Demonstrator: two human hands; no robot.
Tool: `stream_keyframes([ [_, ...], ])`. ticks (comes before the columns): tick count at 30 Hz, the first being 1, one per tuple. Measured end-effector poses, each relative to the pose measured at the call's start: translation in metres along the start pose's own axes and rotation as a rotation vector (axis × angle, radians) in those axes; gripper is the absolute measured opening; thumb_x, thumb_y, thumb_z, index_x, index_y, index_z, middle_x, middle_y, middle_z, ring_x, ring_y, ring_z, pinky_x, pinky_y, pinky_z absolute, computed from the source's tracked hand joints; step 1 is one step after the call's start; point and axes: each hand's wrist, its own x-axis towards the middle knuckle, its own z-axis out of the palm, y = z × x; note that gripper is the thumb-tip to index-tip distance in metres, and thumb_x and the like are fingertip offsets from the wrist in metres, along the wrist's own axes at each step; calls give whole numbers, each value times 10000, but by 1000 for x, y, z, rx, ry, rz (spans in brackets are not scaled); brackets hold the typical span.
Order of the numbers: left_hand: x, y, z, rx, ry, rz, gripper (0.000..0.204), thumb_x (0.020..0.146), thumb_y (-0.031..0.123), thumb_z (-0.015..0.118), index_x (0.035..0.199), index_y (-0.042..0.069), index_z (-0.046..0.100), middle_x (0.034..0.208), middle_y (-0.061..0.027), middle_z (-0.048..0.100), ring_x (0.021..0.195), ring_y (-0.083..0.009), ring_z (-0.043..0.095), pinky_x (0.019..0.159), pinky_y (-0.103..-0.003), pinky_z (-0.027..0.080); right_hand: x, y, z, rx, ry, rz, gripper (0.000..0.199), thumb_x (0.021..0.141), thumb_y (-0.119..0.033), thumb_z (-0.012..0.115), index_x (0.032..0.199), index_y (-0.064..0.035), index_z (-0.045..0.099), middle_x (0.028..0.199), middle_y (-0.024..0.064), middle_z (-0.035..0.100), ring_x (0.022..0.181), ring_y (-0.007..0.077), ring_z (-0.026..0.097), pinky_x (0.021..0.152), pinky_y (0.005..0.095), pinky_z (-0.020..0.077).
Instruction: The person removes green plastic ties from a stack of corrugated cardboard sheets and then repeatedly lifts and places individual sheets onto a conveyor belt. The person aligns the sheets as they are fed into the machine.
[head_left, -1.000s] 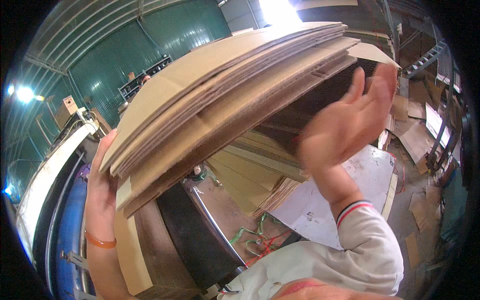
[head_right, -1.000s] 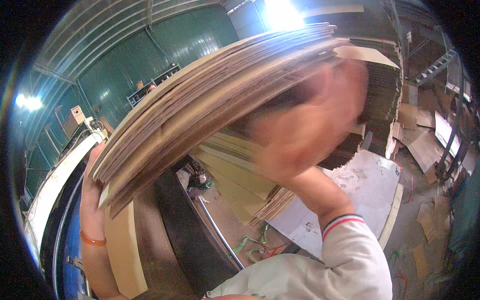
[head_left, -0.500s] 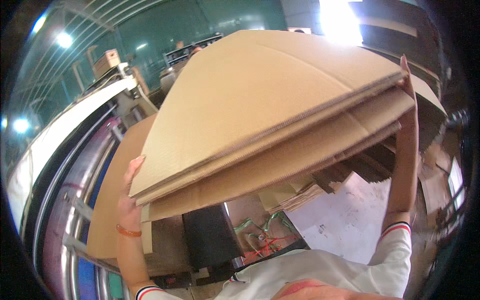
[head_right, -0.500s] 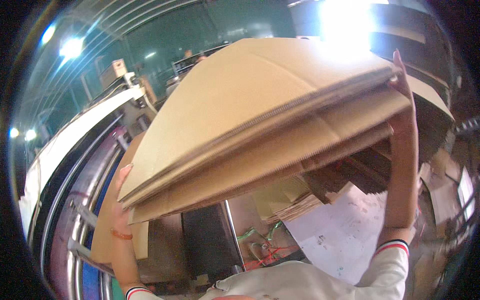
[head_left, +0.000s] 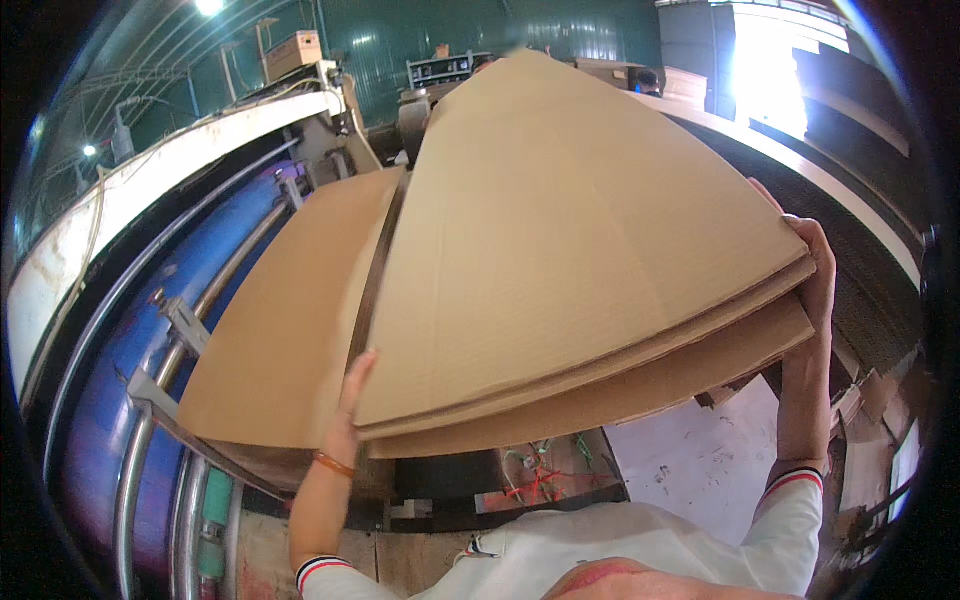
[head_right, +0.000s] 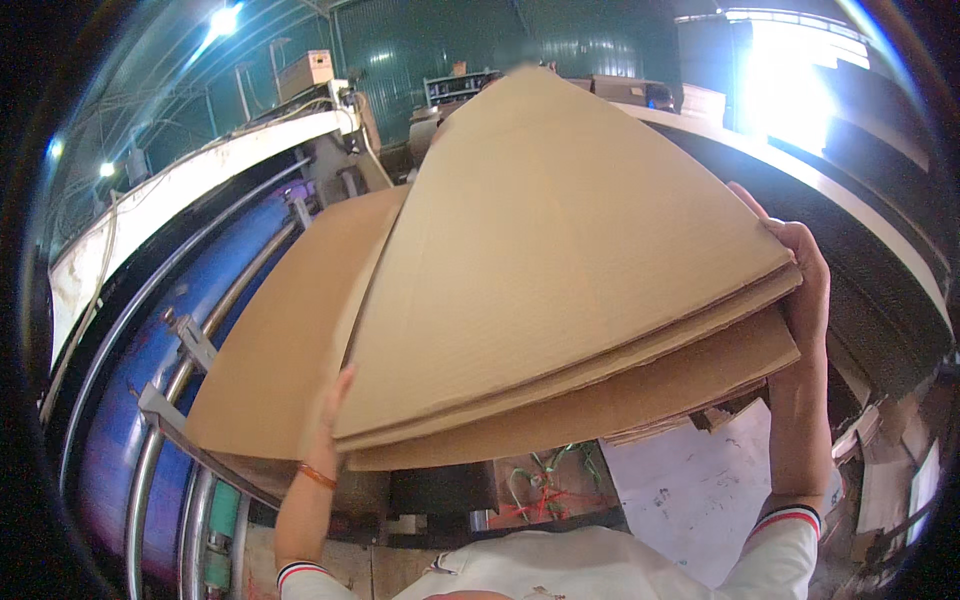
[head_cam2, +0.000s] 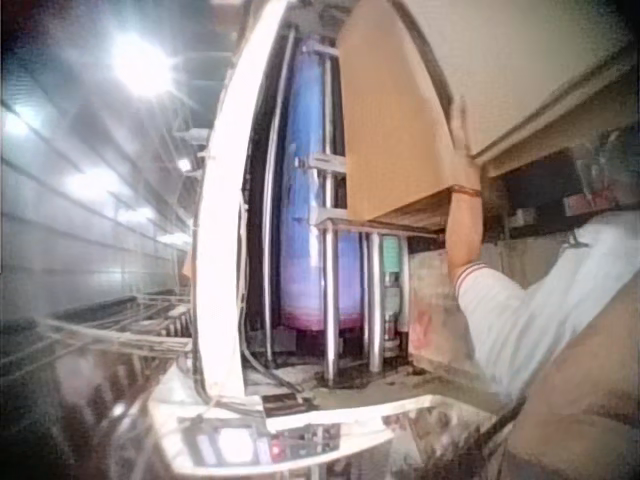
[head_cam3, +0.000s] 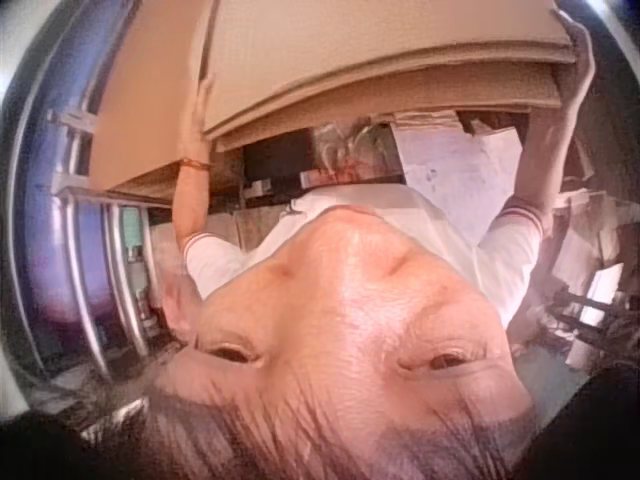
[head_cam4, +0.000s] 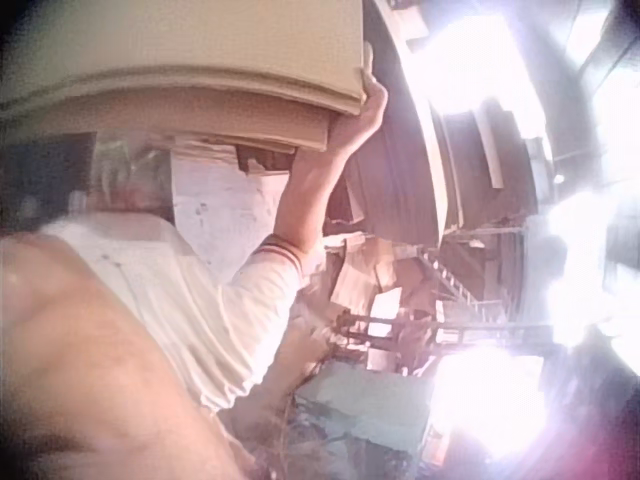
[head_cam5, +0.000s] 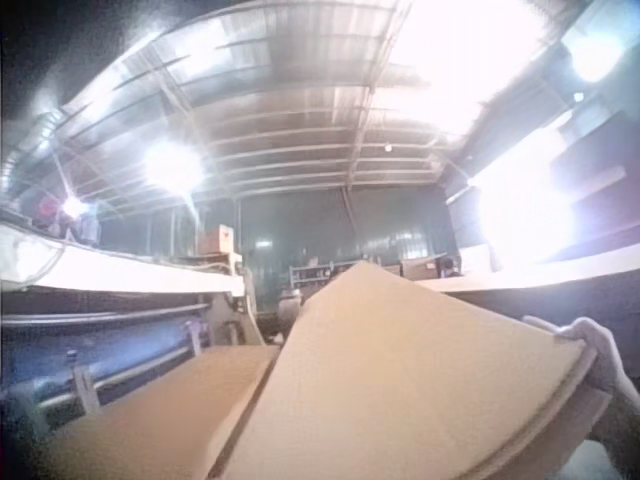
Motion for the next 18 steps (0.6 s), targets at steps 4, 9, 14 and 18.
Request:
stream_keyframes([
  [4, 16, -113, -14, -227, -140, -320, 598, 948, 505, 504, 1332, 46, 517, 1313, -114, 567, 1161, -243, 559, 1000, -382, 439, -3, 27, 57, -72, -177, 95, 602, 858, -231, 501, 1380, 64, 441, 1331, 187, 532, 1191, 232, 537, 1022, 312, 406],
  [9, 19, -205, -35, -342, -69, -400, 650, 927, 570, 499, 1352, 79, 516, 1299, -112, 577, 1157, -245, 567, 965, -389, 469, -4, 88, 97, -407, -506, 115, 668, 897, -351, 581, 1443, -16, 395, 1450, 232, 400, 1370, 291, 352, 1135, 345, 236],
  [14, 41, -246, -62, -510, -38, -469, 604, 939, 537, 487, 1303, 61, 562, 1213, -155, 630, 1054, -276, 630, 921, -427, 518, 29, 134, 148, -615, -621, -162, 636, 931, -514, 505, 1410, -96, 478, 1530, 273, 248, 1463, 372, 124, 1176, 425, 123],
  [18, 33, -265, -97, -674, -149, -586, 758, 912, 632, 426, 1367, 28, 470, 1304, -277, 522, 1123, -432, 560, 968, -594, 443, 41, 170, 198, -822, -656, -229, 691, 869, -666, 430, 1361, -194, 546, 1540, 173, 299, 1456, 392, 145, 1115, 638, 173],
])
